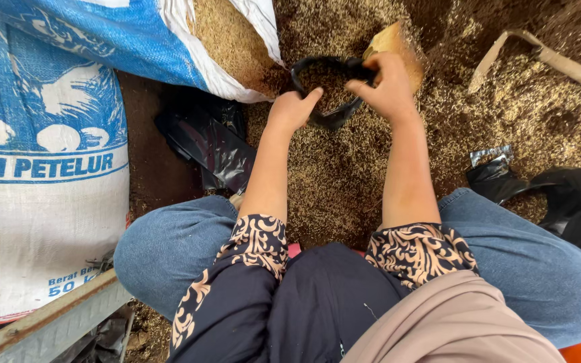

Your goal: The person scoops grain from a large sack into small black plastic bags using a scoop. They fill each bag and set it aside, repeating the process continuously.

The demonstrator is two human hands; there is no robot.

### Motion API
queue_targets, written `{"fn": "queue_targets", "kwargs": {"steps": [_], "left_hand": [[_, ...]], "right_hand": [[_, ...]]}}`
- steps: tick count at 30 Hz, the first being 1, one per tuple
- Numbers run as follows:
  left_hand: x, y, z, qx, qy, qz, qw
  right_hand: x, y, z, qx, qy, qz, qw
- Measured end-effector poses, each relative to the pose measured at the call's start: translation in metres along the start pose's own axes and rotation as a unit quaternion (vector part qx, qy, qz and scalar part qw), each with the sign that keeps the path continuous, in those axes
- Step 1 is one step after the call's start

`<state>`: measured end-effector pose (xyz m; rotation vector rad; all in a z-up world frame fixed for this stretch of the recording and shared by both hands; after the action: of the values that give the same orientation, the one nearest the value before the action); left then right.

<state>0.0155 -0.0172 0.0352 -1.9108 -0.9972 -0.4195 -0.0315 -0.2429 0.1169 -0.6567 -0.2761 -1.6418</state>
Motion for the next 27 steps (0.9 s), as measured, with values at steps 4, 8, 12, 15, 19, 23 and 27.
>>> {"fn": "queue_targets", "kwargs": {"steps": [4,8,12,15,19,23,27], "left_hand": [[-0.009,0.021,-0.005,-0.089,-0.279,-0.063,0.954],[-0.036,0.054,0.02,-0.098,-0.473,-0.142,0.864],[-0.075,0.062,0.055,0.038,-0.255,-0.357,0.898],[-0.114,0.071,0.061,0.073,-0.335,-0.158,0.926],[-0.107,0.076,0.062,0.034,-0.235,-0.29,0.927],[-0.109,0.082,0.064,0.022,-0.277,-0.282,0.918],[-0.115,0.087,0.067,-0.026,-0.194,-0.313,0.929]], "right_hand": [[-0.026,-0.009,0.038,0.361,-0.268,-0.02,0.893],[-0.035,0.013,0.025,0.083,-0.146,0.074,0.983],[-0.019,0.025,0.013,0.109,-0.064,0.037,0.991],[-0.021,0.029,0.005,0.149,-0.034,0.042,0.987],[-0.029,0.033,-0.013,0.135,0.047,0.05,0.989],[-0.025,0.041,-0.032,0.074,0.118,-0.003,0.99],[-0.029,0.044,-0.029,0.042,0.183,0.037,0.981]]}}
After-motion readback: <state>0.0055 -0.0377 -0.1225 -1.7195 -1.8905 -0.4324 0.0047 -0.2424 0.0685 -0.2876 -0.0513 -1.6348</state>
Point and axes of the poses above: each hand's wrist, its own y-axis towards the middle knuckle, its own x-axis out of the back of the hand, z = x × y, the point moved 3 cm from there along y, towards the middle knuckle, and after that the axes turned 10 degrees about y, right-handed, at the moved point
